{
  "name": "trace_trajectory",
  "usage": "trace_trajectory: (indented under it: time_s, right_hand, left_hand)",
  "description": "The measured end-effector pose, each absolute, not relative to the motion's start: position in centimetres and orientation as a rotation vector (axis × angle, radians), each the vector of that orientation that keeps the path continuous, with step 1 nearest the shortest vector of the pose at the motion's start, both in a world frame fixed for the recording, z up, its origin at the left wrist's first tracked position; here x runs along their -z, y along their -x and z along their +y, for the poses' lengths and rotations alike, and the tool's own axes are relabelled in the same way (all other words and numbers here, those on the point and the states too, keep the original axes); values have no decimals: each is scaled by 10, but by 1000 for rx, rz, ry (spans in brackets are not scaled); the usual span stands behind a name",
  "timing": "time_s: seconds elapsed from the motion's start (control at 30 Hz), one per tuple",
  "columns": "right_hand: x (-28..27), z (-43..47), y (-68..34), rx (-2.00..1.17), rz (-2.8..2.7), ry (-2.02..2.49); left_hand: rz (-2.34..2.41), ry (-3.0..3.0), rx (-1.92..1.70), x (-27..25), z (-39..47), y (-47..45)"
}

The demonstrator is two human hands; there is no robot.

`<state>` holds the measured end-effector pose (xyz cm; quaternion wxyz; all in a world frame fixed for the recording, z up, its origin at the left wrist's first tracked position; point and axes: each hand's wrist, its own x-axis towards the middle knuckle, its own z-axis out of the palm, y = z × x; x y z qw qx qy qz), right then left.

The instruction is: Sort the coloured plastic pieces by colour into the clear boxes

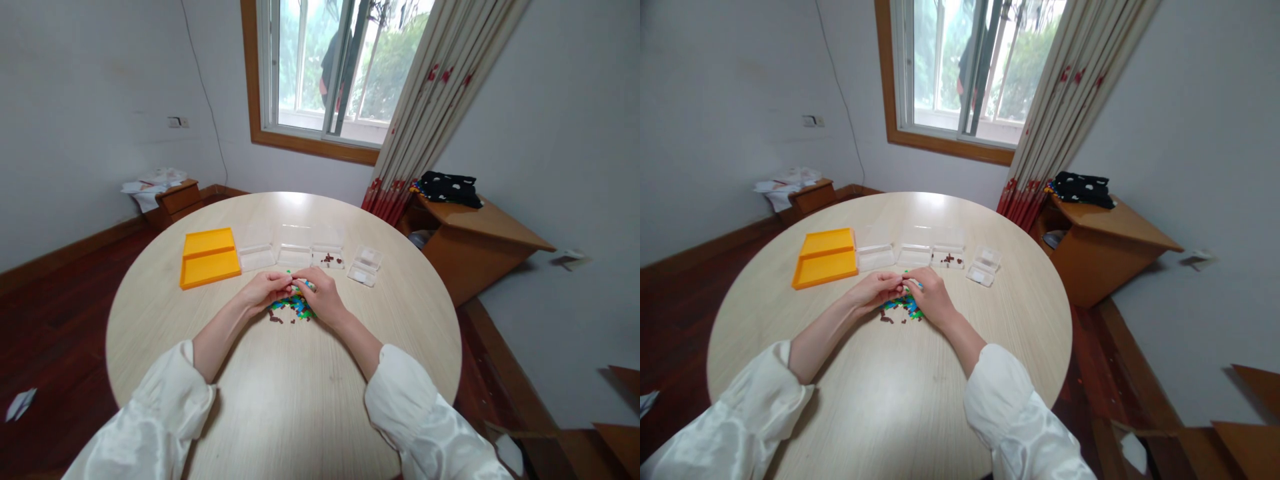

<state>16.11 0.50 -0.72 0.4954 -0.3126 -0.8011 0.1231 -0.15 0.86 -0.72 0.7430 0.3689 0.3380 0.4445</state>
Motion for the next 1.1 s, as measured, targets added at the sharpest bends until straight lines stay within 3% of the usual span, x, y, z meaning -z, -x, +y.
trace_trajectory:
  time_s: [0.4, 1.1]
  right_hand:
    - [1, 1, -160, -179, -1957, 689]
    - [-3, -3, -158, -242, -1900, 638]
  left_hand:
    - [698, -798, -940, 6, 8, 4]
    - [622, -780, -895, -1, 2, 4]
